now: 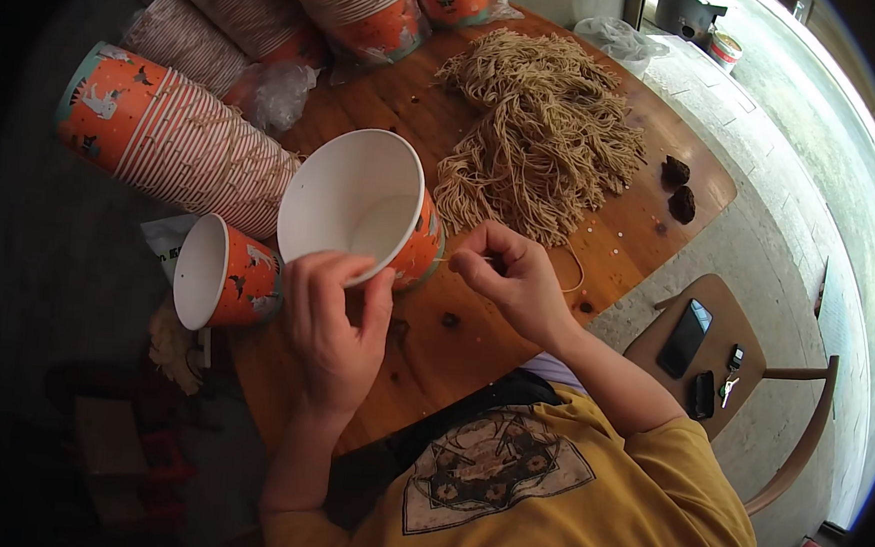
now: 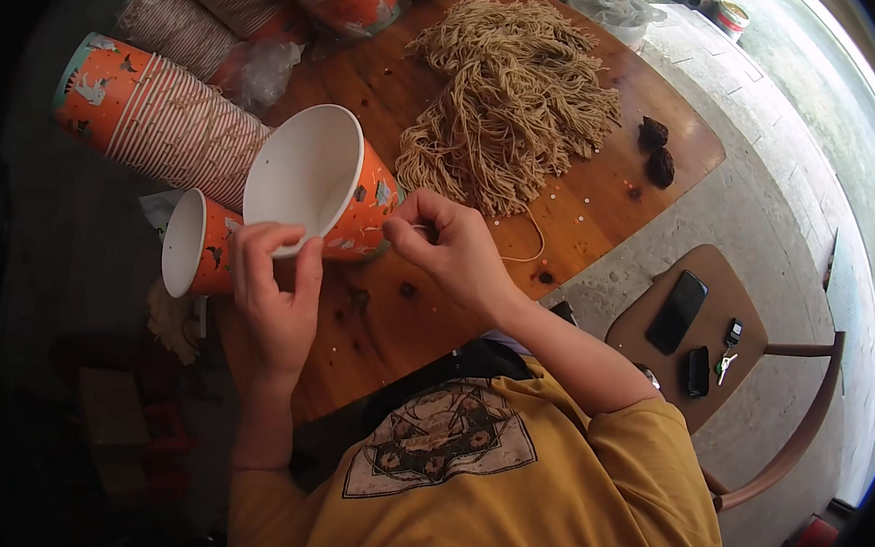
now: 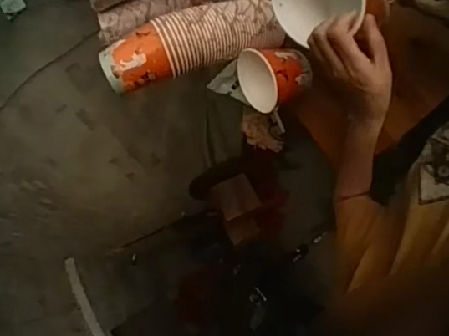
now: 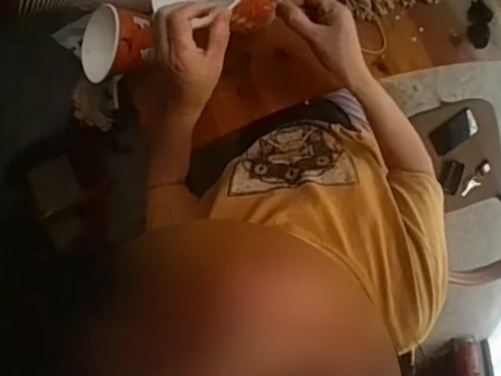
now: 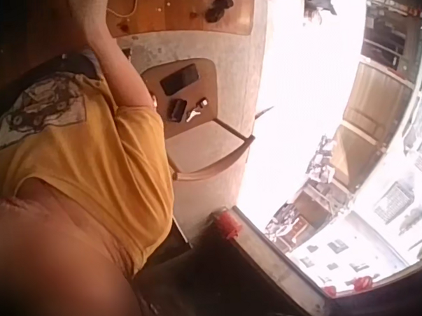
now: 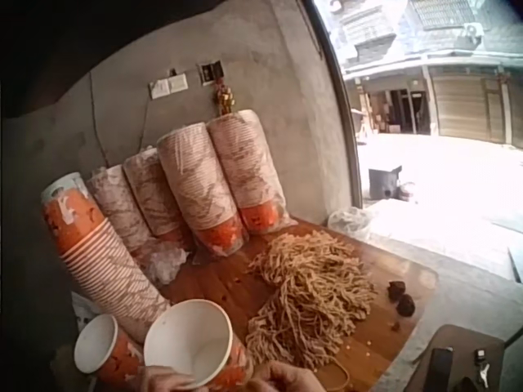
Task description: Threading and tying string handles onto paper bowls.
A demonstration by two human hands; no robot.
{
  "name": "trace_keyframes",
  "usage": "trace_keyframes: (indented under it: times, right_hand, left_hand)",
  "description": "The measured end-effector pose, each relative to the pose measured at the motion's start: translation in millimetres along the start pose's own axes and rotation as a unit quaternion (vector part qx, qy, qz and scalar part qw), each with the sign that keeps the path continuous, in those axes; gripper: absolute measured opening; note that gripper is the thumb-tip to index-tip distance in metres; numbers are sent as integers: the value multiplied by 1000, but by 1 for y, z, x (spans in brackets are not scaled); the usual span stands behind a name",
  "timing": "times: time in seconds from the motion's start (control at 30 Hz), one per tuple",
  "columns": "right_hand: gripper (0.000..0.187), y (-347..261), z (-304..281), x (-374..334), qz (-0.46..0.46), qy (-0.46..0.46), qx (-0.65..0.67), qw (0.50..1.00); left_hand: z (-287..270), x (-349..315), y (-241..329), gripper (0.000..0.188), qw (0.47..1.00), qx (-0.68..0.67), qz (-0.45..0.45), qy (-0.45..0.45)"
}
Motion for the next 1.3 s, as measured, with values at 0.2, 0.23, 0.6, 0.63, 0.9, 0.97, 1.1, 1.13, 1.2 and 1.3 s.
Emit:
trace_keyframes:
  times: [0.2, 0.23, 0.6, 0.63, 0.9, 0.97, 1.1, 1.13, 1.2, 1.3]
  right_hand:
    - [11, 8, 9, 7, -92, 73, -89, 989]
    - [13, 10, 9, 8, -103, 83, -115, 985]
    - [15, 12, 18, 22, -122, 108, -107, 981]
    - [15, 9, 18, 21, -131, 105, -131, 977]
    - [14, 5, 19, 20, -175, 101, -160, 966]
    - [14, 7, 19, 20, -174, 101, -162, 966]
    - [14, 11, 19, 21, -161, 101, -149, 970]
    - [13, 12, 19, 22, -158, 101, -149, 971]
    - [13, 13, 19, 22, -138, 108, -129, 976]
    - [14, 15, 18, 22, -118, 118, -103, 981]
  left_hand:
    - [17, 6, -13, 33, 972, -91, -137, -167]
    - [20, 6, -15, 33, 969, -99, -141, -176]
    - [26, 10, -16, 34, 953, -115, -186, -212]
    - [26, 10, -15, 35, 953, -112, -187, -211]
    - [26, 11, -14, 35, 957, -97, -179, -208]
    - [26, 11, -14, 35, 958, -98, -174, -206]
    - [27, 9, -15, 35, 958, -99, -173, -206]
    - [27, 9, -15, 35, 958, -100, -172, -205]
    - [27, 9, -15, 35, 959, -101, -172, -204]
    - [27, 10, -14, 35, 958, -104, -171, -206]
Point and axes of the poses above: each hand's wrist, its own x-axis towards the middle knuckle, its own z-axis out of the palm, y = z × x, the point moved 5 cm from there along x, towards the middle knuckle, and after that the axes turned 6 degrees about -z, right-handed, at the moved point
